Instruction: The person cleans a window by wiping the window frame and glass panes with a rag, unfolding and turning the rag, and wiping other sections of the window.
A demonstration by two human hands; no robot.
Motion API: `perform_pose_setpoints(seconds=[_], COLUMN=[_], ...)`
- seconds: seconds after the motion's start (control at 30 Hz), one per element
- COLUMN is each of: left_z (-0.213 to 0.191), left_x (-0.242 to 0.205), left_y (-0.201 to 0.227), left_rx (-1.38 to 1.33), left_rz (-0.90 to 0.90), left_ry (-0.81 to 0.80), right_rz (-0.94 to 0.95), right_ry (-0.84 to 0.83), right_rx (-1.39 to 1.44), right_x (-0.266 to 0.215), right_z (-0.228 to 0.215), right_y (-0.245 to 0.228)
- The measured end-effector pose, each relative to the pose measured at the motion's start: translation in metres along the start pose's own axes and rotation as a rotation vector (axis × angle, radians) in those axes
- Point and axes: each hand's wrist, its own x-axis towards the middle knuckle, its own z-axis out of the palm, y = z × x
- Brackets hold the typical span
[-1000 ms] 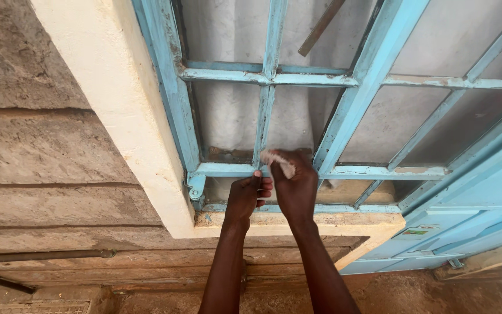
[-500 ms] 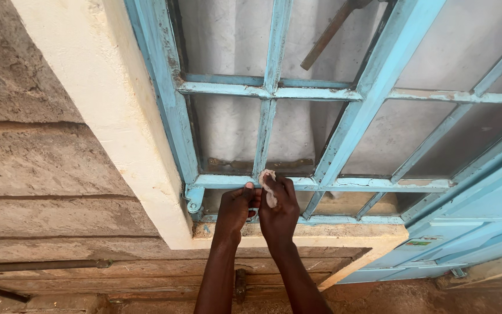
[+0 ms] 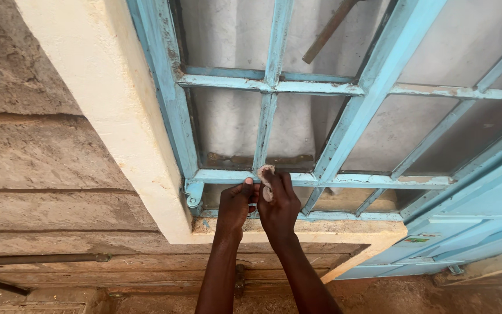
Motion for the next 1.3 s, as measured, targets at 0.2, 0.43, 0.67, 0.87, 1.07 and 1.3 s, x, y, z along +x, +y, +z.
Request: perform_pose_setpoints(seconds=[0.2, 0.43, 0.67, 0.87, 1.07, 1.3], left_z=[0.004, 0.009, 0.006, 0.007, 0.001, -0.003], left_x=[-0.009, -0.001, -0.006, -0.006, -0.013, -0.032], left_y=[0.003, -0.007, -0.006, -0.008, -0.015, -0.016], left_rx=[-0.020, -0.055, -0.020, -0.069, -0.107, -0.089], left_rz=[0.058, 0.065, 0.098, 0.103, 0.083, 0.113], left_ry=[0.010, 0.019, 0.031, 0.043, 0.089, 0.133], right_rz=[0.117, 0.073, 0.216, 0.175, -0.095, -0.199], right_ry=[-0.047, 0.170, 0.190, -0.090, 0.329, 0.008], right_rx=[-0.091, 0.075, 0.148, 0.121, 0.171, -0.150], right_x=[0.019, -0.003, -0.001, 0.027, 0.084, -0.003], right_z=[-0.034, -0.005, -0.013, -0.035, -0.055, -0.016], right_y=[0.030, 0.008, 0.009, -0.008, -0.006, 0.036])
